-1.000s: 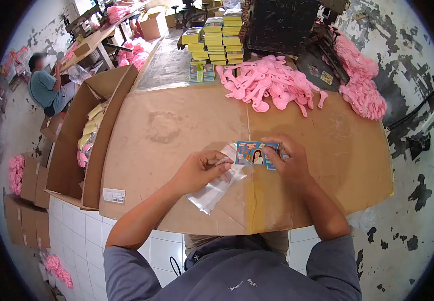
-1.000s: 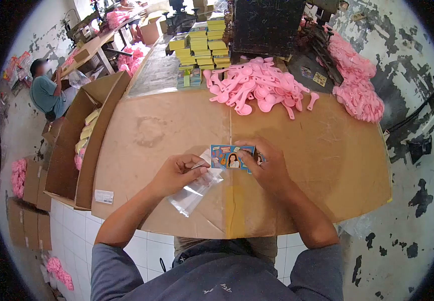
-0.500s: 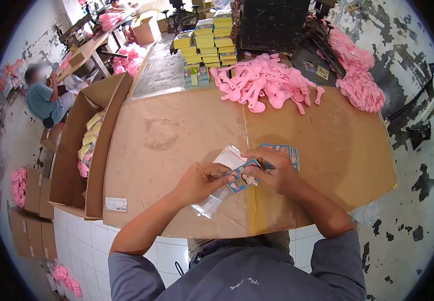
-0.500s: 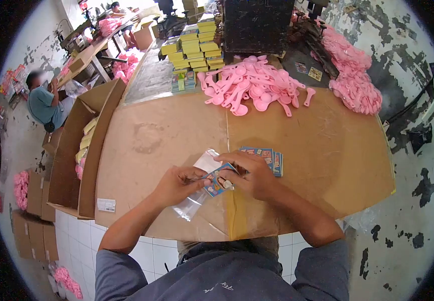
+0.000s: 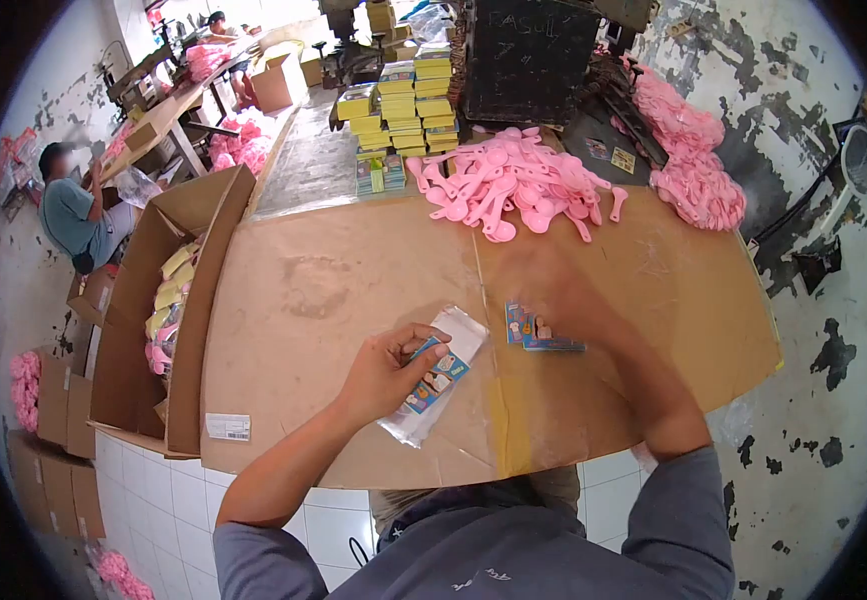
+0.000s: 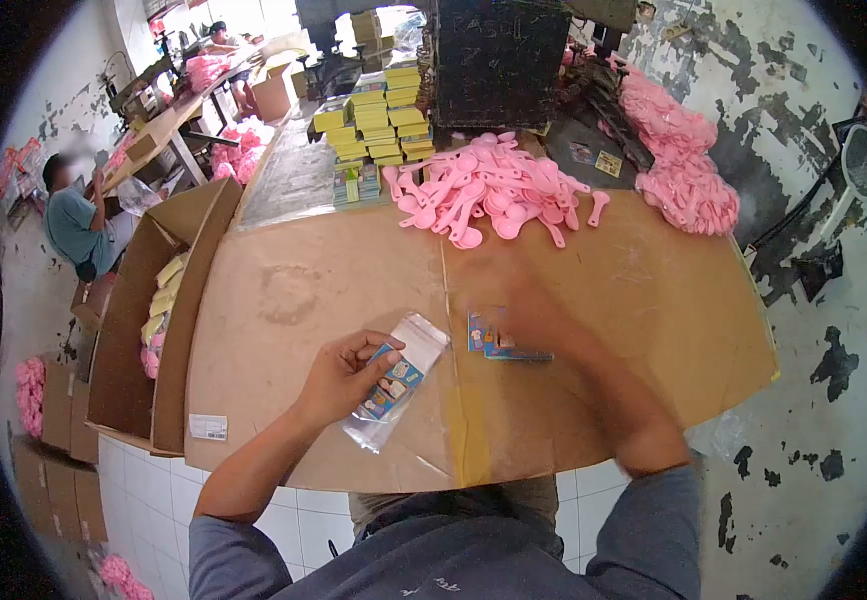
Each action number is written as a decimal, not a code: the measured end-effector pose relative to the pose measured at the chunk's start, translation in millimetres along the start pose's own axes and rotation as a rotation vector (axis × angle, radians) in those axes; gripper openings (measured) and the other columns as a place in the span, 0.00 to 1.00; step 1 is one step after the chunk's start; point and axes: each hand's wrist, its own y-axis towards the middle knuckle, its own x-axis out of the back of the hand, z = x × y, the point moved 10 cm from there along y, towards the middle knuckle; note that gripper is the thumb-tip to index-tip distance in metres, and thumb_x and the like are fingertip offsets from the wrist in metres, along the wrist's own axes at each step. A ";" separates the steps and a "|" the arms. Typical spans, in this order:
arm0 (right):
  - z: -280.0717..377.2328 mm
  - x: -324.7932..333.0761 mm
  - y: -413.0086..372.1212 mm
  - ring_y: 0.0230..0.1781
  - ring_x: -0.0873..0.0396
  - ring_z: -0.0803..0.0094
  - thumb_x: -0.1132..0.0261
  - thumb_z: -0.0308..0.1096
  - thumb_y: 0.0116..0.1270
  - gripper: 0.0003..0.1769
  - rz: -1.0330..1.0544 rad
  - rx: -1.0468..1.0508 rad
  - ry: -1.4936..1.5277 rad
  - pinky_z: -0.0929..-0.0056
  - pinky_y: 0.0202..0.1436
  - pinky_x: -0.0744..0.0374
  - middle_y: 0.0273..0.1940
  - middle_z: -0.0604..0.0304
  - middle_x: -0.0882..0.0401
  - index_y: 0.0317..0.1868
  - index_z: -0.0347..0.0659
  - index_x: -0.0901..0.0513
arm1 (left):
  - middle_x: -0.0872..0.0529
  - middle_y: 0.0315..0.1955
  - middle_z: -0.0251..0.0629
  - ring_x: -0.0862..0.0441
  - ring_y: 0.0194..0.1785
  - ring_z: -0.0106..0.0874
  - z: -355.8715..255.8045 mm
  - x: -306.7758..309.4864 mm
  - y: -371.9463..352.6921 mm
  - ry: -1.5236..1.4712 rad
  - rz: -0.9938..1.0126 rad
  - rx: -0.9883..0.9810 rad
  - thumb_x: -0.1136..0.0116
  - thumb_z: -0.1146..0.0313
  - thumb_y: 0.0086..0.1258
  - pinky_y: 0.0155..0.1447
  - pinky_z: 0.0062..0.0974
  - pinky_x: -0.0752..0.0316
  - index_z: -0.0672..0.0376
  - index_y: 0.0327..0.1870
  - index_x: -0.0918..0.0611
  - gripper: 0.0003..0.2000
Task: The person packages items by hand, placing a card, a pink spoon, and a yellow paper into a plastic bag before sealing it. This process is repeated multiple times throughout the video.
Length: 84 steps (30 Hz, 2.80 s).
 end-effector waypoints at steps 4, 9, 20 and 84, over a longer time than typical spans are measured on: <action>-158.4 73.3 16.2 0.66 0.24 0.49 0.37 0.48 0.76 0.26 -0.494 -0.311 -0.191 0.54 0.70 0.27 0.62 0.43 0.20 0.64 0.38 0.20 | 0.08 0.36 0.35 0.15 0.34 0.16 -0.9 2.0 -0.7 0.014 -0.013 0.011 0.37 0.70 0.79 0.39 0.20 0.20 0.65 0.54 0.15 0.10; -275.8 49.3 28.8 0.65 0.24 0.46 0.39 0.54 0.76 0.30 -0.391 -0.444 0.118 0.53 0.70 0.28 0.65 0.42 0.23 0.65 0.38 0.21 | 0.08 0.36 0.36 0.13 0.35 0.18 7.3 2.6 3.9 0.086 -0.001 -0.030 0.36 0.68 0.78 0.39 0.21 0.19 0.64 0.54 0.15 0.11; -114.8 5.1 12.4 0.69 0.31 0.44 0.37 0.50 0.75 0.28 -0.323 -0.360 -0.146 0.51 0.73 0.32 0.64 0.43 0.26 0.67 0.43 0.24 | 0.08 0.33 0.36 0.15 0.35 0.18 5.2 0.8 3.3 0.166 0.018 -0.016 0.35 0.67 0.78 0.41 0.23 0.20 0.63 0.52 0.14 0.10; 151.6 71.0 25.0 0.43 0.15 0.64 0.26 0.22 0.62 0.07 -0.037 0.319 0.070 0.63 0.50 0.20 0.39 0.60 0.13 0.40 0.39 0.13 | 0.17 0.64 0.41 0.20 0.66 0.31 -44.9 -13.6 -11.9 -0.170 0.217 -0.235 0.39 0.70 0.78 0.71 0.31 0.28 0.63 0.70 0.24 0.21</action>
